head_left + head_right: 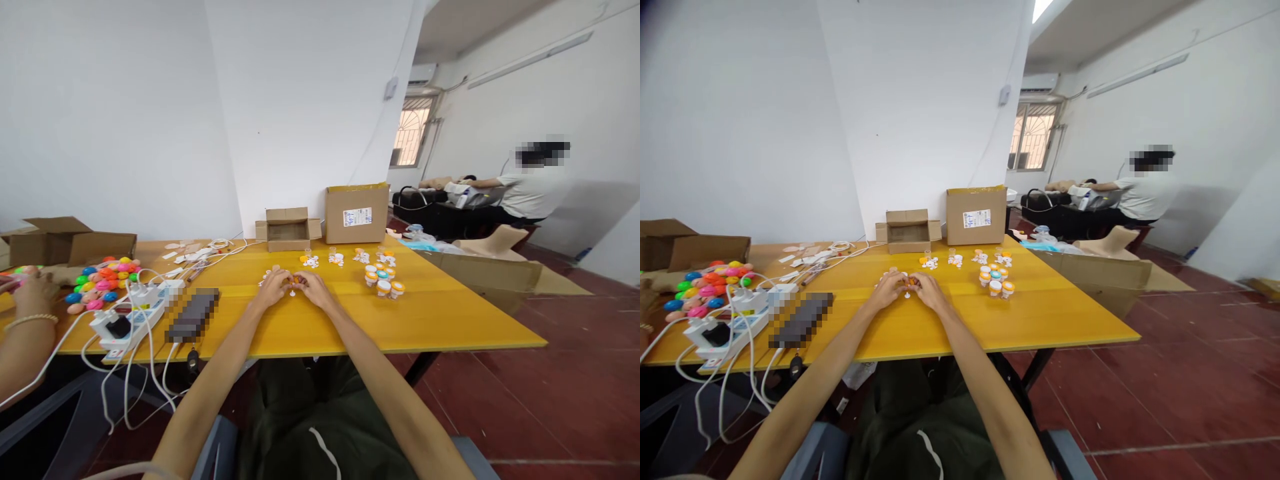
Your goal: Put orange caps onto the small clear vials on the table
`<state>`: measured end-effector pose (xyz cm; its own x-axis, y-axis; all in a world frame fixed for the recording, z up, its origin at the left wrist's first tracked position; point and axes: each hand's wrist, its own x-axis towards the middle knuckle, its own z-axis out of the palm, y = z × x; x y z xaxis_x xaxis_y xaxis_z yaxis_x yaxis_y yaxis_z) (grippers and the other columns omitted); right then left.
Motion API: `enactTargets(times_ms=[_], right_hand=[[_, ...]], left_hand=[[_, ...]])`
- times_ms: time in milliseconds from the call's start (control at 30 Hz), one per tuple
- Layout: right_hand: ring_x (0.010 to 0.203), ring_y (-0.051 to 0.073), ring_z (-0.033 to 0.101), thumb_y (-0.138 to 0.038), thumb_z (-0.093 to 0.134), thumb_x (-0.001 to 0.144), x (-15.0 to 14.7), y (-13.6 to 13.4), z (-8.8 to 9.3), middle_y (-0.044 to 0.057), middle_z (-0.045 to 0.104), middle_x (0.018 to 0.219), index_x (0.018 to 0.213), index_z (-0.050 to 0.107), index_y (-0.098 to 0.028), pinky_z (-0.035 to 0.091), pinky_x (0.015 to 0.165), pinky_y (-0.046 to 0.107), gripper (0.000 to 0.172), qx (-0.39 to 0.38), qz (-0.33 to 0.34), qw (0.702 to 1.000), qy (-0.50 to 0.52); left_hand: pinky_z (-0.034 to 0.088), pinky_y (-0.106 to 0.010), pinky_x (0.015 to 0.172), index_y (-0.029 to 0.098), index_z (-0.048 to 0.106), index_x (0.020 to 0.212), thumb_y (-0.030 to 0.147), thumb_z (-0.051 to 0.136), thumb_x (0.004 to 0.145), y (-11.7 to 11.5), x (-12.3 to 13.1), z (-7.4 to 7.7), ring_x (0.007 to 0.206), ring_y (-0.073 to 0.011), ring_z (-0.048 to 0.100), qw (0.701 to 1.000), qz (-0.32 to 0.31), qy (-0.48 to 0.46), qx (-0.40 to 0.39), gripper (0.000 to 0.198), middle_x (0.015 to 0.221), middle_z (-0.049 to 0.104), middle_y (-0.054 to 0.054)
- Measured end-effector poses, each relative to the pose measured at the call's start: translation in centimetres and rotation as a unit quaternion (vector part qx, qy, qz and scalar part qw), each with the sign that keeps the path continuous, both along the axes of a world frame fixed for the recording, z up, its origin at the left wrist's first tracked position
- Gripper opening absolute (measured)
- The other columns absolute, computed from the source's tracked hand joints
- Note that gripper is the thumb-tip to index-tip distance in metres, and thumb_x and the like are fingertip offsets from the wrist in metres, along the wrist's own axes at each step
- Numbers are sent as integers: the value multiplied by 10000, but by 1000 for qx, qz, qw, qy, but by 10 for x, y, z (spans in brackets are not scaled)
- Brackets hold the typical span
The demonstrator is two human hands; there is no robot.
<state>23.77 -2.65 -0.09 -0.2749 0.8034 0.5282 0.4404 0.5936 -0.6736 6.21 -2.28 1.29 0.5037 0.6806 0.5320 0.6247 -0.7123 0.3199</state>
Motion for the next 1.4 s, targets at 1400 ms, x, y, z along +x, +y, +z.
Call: enactTargets(times_ms=[1400], right_hand=[[724,162,654,-178,634,697,1,13,-10,13,698,776,903,724,-195,543,742,304,225,-105,26,983,150]], left_hand=[[446,-333,826,216,639,828,170,640,837,6,2,-5,879,-202,593,999,-30,-38,-17,47,878,661,-31]])
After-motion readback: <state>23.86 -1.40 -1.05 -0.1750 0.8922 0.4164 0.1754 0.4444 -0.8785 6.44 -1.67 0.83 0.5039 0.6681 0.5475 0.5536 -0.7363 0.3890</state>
